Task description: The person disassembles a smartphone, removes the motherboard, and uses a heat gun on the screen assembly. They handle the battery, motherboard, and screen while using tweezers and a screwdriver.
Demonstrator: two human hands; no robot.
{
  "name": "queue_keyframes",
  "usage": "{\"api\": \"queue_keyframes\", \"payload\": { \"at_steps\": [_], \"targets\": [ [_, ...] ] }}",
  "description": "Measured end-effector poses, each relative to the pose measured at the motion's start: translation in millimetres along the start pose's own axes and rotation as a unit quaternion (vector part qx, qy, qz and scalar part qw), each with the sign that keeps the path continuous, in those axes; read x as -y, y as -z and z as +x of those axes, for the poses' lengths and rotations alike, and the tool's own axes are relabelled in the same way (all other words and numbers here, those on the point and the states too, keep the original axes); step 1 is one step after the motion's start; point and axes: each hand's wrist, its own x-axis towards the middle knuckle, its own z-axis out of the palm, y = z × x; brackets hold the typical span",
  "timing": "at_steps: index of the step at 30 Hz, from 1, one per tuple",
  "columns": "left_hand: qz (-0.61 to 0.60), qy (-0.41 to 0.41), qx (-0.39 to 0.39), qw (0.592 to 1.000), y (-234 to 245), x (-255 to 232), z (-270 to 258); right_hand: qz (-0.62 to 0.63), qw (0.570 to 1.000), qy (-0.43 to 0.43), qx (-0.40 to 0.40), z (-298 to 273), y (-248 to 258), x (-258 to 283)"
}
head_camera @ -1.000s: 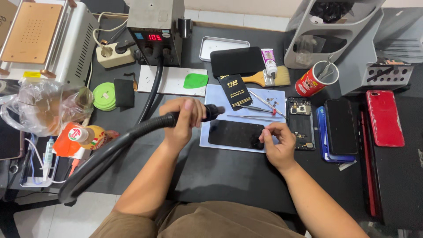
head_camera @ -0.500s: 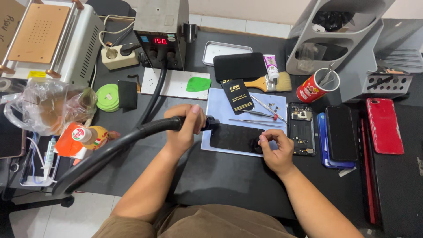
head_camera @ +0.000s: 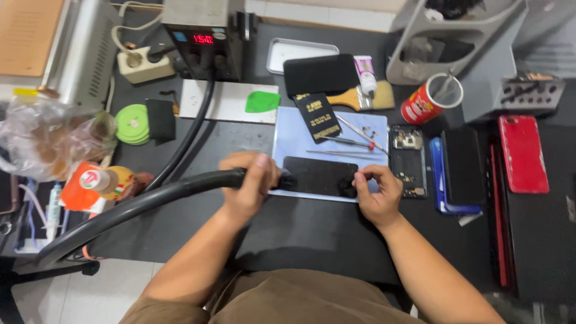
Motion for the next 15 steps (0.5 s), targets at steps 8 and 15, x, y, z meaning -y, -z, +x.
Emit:
{"api": "queue_keyframes", "payload": {
  "at_steps": [8, 15],
  "targets": [
    [0.003, -0.01, -0.049, 0.999, 7.6, 5.9, 32.8, -0.003, 1.0, 0.025, -0.007, 1.0, 2.7, 1.9],
    [0.013, 0.027, -0.008, 1.0, 2.5, -3.0, 25.3, -0.004, 1.0, 0.014, -0.012, 1.6, 5.3, 3.6]
  ]
}}
